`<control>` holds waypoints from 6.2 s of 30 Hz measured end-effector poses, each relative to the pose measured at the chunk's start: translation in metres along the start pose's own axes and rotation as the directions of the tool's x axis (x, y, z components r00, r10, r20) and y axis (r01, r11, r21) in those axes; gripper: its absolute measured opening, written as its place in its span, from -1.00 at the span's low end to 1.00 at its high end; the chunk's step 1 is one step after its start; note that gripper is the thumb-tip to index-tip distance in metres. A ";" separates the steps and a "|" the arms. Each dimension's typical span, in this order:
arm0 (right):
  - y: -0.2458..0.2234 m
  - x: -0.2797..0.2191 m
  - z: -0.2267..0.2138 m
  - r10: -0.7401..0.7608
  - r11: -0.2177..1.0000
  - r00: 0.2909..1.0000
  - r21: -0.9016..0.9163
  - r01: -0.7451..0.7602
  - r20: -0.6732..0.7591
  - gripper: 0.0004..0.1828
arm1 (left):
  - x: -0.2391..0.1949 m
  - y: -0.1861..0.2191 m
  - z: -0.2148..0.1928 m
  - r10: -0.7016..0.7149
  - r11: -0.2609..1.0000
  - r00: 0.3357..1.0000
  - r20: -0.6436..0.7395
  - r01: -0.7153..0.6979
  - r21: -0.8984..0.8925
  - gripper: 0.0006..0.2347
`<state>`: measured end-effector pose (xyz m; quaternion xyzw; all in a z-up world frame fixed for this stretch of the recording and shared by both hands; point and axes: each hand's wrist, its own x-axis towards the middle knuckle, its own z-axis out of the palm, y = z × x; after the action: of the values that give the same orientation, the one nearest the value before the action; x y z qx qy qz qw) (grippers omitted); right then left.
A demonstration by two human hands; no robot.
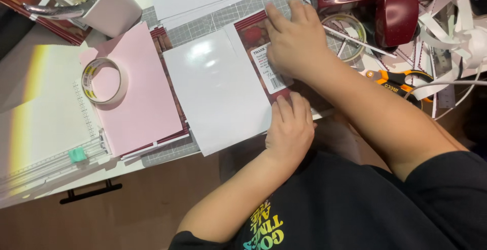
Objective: The person repeatedly places a printed card into a clear plastic sleeve, folds the top flap over, and smooths it down. They then pick up the next card and repeat the process. The person handles multiple cards and sleeves throughout the clip.
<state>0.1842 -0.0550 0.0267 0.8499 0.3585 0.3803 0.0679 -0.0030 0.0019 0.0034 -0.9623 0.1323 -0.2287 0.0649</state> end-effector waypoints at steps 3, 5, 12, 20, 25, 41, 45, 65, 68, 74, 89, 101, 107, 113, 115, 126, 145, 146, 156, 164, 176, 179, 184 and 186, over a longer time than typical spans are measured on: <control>0.002 0.004 0.026 0.013 1.000 0.992 0.017 -0.016 0.126 -0.48 | -0.006 0.000 0.002 -0.018 0.998 0.992 -0.124 0.010 -0.069 -0.58; 0.005 0.007 0.040 0.008 1.000 0.998 0.025 -0.010 0.068 -0.50 | -0.011 0.001 0.005 -0.026 0.988 0.993 -0.114 0.008 -0.156 -0.46; 0.011 -0.010 0.001 -0.029 0.999 0.997 0.043 0.026 0.077 -0.46 | -0.024 -0.020 -0.006 0.075 0.930 0.996 0.049 -0.052 -0.363 -0.32; 0.010 -0.070 -0.116 -0.190 0.980 0.977 0.080 0.183 0.094 -0.74 | -0.024 -0.042 -0.019 0.153 0.745 0.984 0.087 -0.058 -0.664 -0.51; 0.022 -0.102 -0.146 -0.337 0.907 0.902 0.351 0.234 0.269 -0.77 | -0.022 -0.045 -0.020 0.143 0.658 0.983 0.112 -0.010 -0.753 -0.62; -0.025 -0.068 -0.080 -0.167 0.797 0.916 0.596 -0.093 0.365 -0.60 | -0.106 -0.108 -0.050 -0.720 -0.210 0.491 0.489 0.518 -0.829 -0.35; -0.026 -0.074 -0.081 -0.148 0.794 0.919 0.598 -0.109 0.364 -0.57 | -0.092 -0.096 -0.042 -0.721 -0.304 0.511 0.467 0.372 -0.877 -0.34; -0.007 -0.081 -0.062 -0.063 0.545 0.918 0.785 -0.296 0.390 -0.65 | 0.009 -0.116 0.030 -0.193 0.784 0.972 0.134 0.235 -0.574 -0.70; -0.009 -0.085 -0.061 -0.052 0.589 0.944 0.773 -0.236 0.327 -0.63 | 0.016 -0.114 0.031 -0.218 0.790 0.967 0.134 0.255 -0.557 -0.65; -0.006 -0.090 -0.054 0.026 0.551 0.964 0.801 -0.235 0.265 -0.76 | 0.024 -0.105 0.027 -0.263 0.799 0.949 0.174 0.315 -0.513 -0.69; 0.004 -0.084 -0.060 -0.083 0.520 0.956 0.831 -0.200 0.282 -0.78 | 0.024 -0.120 0.009 -0.056 0.830 0.954 0.295 0.208 -0.517 -0.46; 0.003 -0.085 -0.062 -0.092 0.526 0.957 0.829 -0.189 0.276 -0.75 | 0.019 -0.110 0.007 -0.014 0.916 0.926 0.377 0.164 -0.367 -0.24; 0.002 -0.087 -0.061 -0.087 0.528 0.956 0.827 -0.193 0.280 -0.75 | 0.015 -0.109 0.011 -0.008 0.927 0.925 0.380 0.150 -0.345 -0.26; -0.001 -0.087 -0.062 -0.084 0.552 0.958 0.813 -0.185 0.275 -0.72 | 0.013 -0.109 0.011 0.005 0.917 0.914 0.406 0.158 -0.367 -0.25; -0.003 -0.084 -0.066 -0.091 0.583 0.964 0.798 -0.151 0.250 -0.74 | 0.012 -0.107 0.013 -0.013 0.917 0.920 0.391 0.167 -0.363 -0.26; -0.005 -0.077 -0.072 -0.153 0.710 0.963 0.702 -0.049 0.222 -0.66 | 0.036 -0.120 0.005 -0.125 0.922 0.930 0.345 0.237 -0.306 -0.43; -0.004 -0.079 -0.068 -0.140 0.677 0.968 0.734 -0.059 0.207 -0.70 | 0.045 -0.136 0.017 -0.173 0.921 0.917 0.360 0.280 -0.270 -0.47; -0.005 -0.080 -0.068 -0.134 0.678 0.969 0.733 -0.062 0.206 -0.70 | 0.045 -0.136 0.017 -0.168 0.917 0.911 0.378 0.285 -0.279 -0.46; -0.004 -0.077 -0.070 -0.146 0.695 0.970 0.718 -0.041 0.197 -0.70 | 0.055 -0.126 0.023 -0.231 0.957 0.900 0.371 0.279 -0.081 -0.44; -0.005 -0.081 -0.066 -0.142 0.684 0.969 0.728 -0.050 0.201 -0.70 | 0.056 -0.130 0.026 -0.224 0.942 0.897 0.382 0.300 -0.153 -0.44; -0.005 -0.082 -0.066 -0.140 0.680 0.968 0.731 -0.059 0.209 -0.71 | 0.060 -0.132 0.026 -0.212 0.920 0.880 0.426 0.327 -0.218 -0.45; -0.004 -0.080 -0.067 -0.154 0.685 0.966 0.727 -0.047 0.208 -0.70 | 0.061 -0.137 0.030 -0.203 0.917 0.881 0.427 0.324 -0.234 -0.47; -0.005 -0.081 -0.066 -0.150 0.684 0.967 0.727 -0.049 0.206 -0.69 | 0.079 -0.149 0.030 -0.204 0.909 0.830 0.520 0.357 -0.213 -0.51; -0.004 -0.081 -0.066 -0.151 0.686 0.966 0.726 -0.049 0.208 -0.69 | 0.085 -0.150 0.033 -0.212 0.912 0.832 0.513 0.357 -0.202 -0.52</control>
<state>0.0992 -0.1156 0.0231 0.8377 0.4916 0.0947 -0.2183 0.1185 0.1231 0.0374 -0.9962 -0.0024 0.0319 -0.0812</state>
